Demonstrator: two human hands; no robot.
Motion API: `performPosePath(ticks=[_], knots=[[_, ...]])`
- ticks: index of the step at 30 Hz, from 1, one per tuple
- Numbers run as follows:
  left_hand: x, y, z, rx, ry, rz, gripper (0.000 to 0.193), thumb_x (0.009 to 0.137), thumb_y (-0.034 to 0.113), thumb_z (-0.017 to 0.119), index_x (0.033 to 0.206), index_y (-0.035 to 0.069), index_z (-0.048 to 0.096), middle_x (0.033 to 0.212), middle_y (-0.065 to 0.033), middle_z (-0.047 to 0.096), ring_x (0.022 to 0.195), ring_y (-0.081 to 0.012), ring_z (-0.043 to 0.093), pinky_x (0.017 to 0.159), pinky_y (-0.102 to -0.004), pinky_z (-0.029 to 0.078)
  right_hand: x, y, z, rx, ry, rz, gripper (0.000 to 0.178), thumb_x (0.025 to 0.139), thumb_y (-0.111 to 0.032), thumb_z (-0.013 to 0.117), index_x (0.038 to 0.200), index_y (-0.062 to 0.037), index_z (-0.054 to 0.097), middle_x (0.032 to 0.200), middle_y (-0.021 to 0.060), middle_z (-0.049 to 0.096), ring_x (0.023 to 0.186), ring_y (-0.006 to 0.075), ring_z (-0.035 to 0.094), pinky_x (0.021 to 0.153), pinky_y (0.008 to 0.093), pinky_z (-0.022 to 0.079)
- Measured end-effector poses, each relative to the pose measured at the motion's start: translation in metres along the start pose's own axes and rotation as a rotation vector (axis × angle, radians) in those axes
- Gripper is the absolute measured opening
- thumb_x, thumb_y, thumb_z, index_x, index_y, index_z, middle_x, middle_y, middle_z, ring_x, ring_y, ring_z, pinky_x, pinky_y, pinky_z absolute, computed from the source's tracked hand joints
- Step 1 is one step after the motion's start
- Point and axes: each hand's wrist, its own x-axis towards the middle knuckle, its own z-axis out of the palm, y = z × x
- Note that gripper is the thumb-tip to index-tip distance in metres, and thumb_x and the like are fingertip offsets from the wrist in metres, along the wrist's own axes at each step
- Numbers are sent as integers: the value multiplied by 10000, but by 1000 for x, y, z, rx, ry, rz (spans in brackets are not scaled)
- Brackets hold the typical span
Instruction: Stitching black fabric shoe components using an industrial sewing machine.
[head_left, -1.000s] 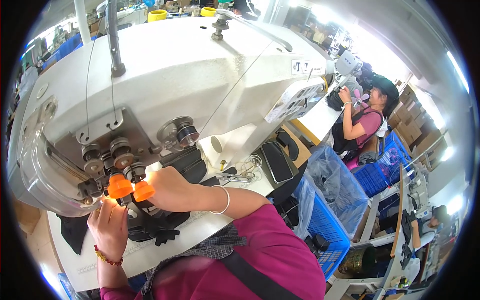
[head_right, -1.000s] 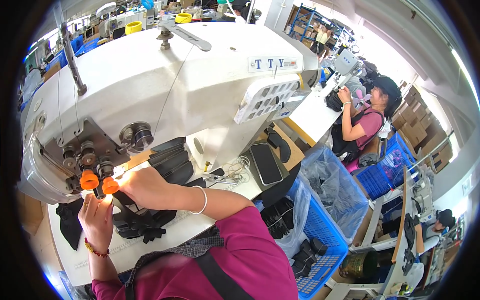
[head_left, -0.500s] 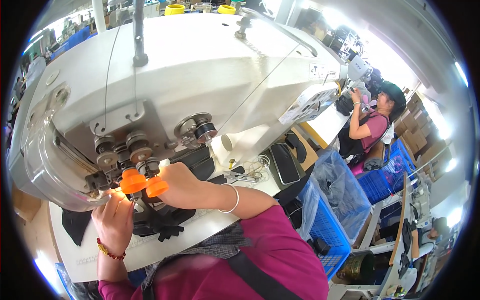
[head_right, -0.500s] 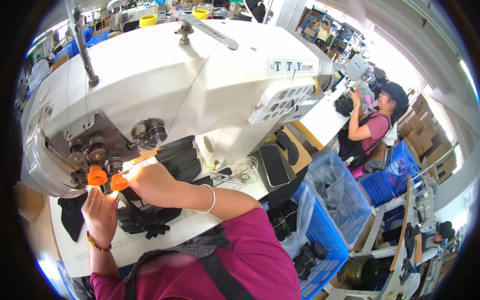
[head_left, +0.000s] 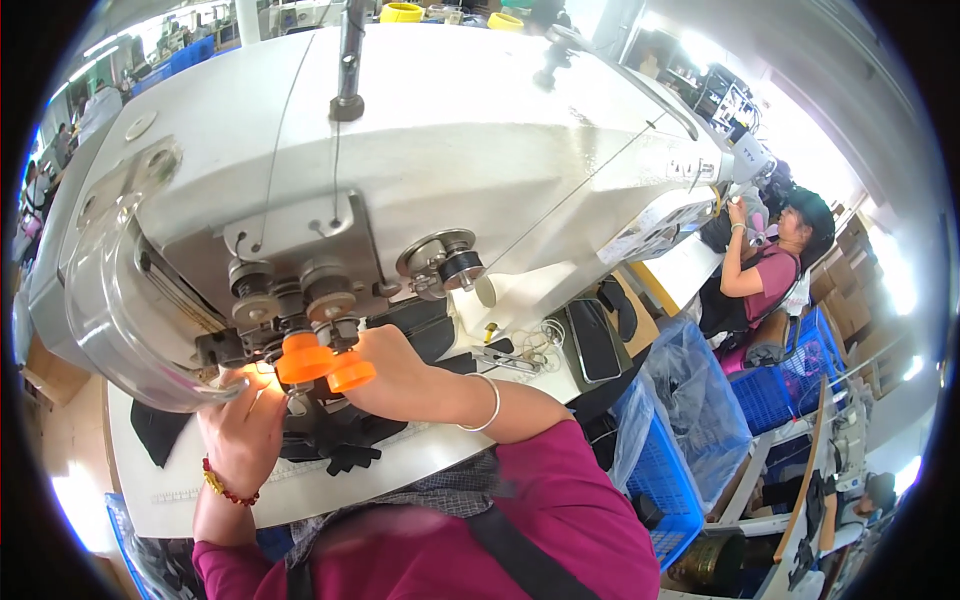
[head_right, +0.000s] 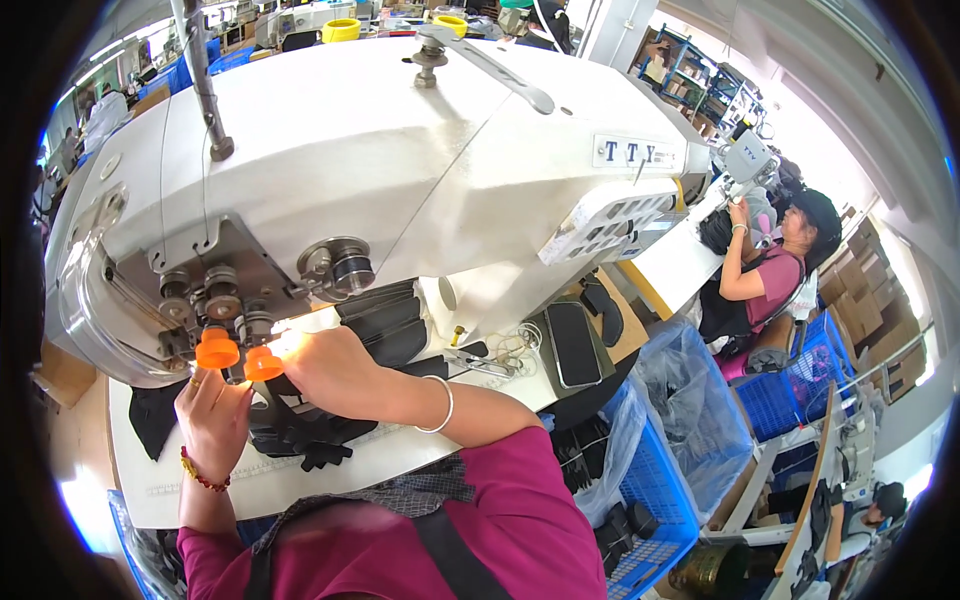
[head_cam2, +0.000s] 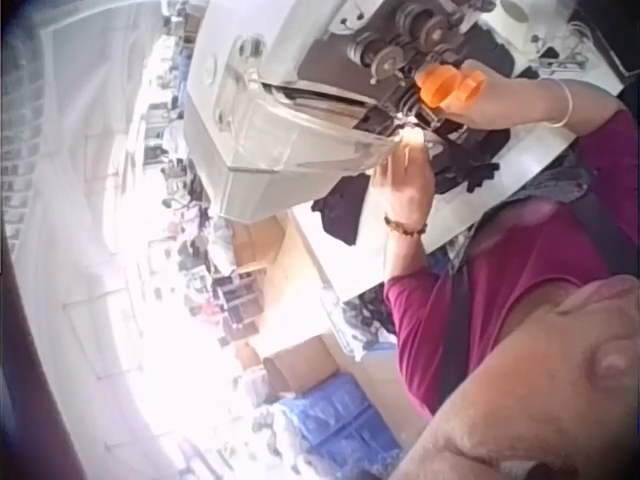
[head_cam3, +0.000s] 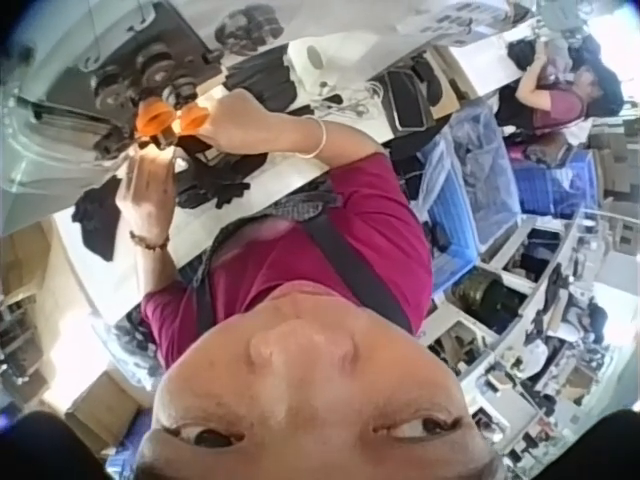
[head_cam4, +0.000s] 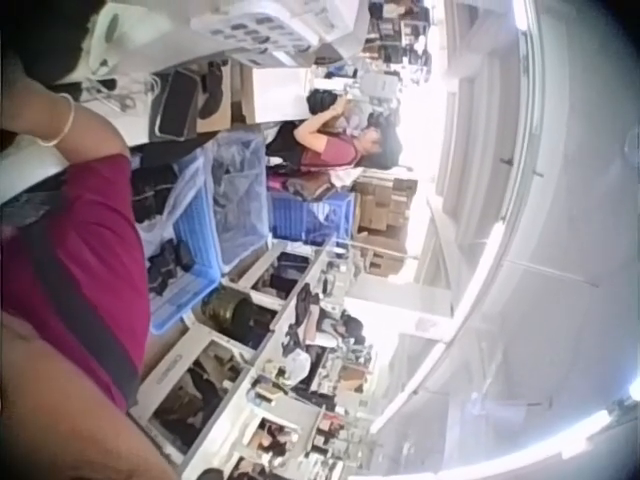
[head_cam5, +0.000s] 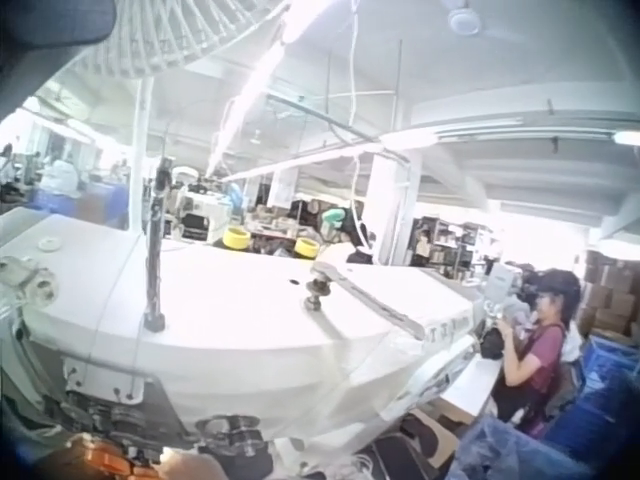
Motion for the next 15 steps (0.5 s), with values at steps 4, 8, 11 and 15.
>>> performPosePath(ticks=[4,8,11,15], knots=[[-14,-8,-3,84,-69,-24,235,676,10,704,900,69,667,916,-79,655,839,-295,642,688,-402,518,2,-3,2,-39,30,-51,124,668,-78,624,784,-34,632,748,111,626,655,307,643,524,387,511],[-10,-8,-3,-100,-98,-114,227,697,27,714,913,92,705,864,-57,658,725,-248,640,612,-374,525,-9,10,10,-201,73,-148,70,708,-184,641,708,-117,662,588,94,588,527,293,617,453,411,468],[-9,-15,2,22,-25,51,231,697,62,727,925,98,721,900,-63,645,794,-230,644,627,-351,538,-2,8,3,-282,35,-187,29,704,-168,634,690,-158,657,541,71,566,486,290,576,430,404,420],[-10,-17,3,37,-22,121,222,641,76,697,864,66,688,956,-82,631,858,-223,636,603,-311,530,-11,15,4,-8,-236,67,174,833,-143,618,994,-83,643,797,177,600,666,354,566,595,446,442]])
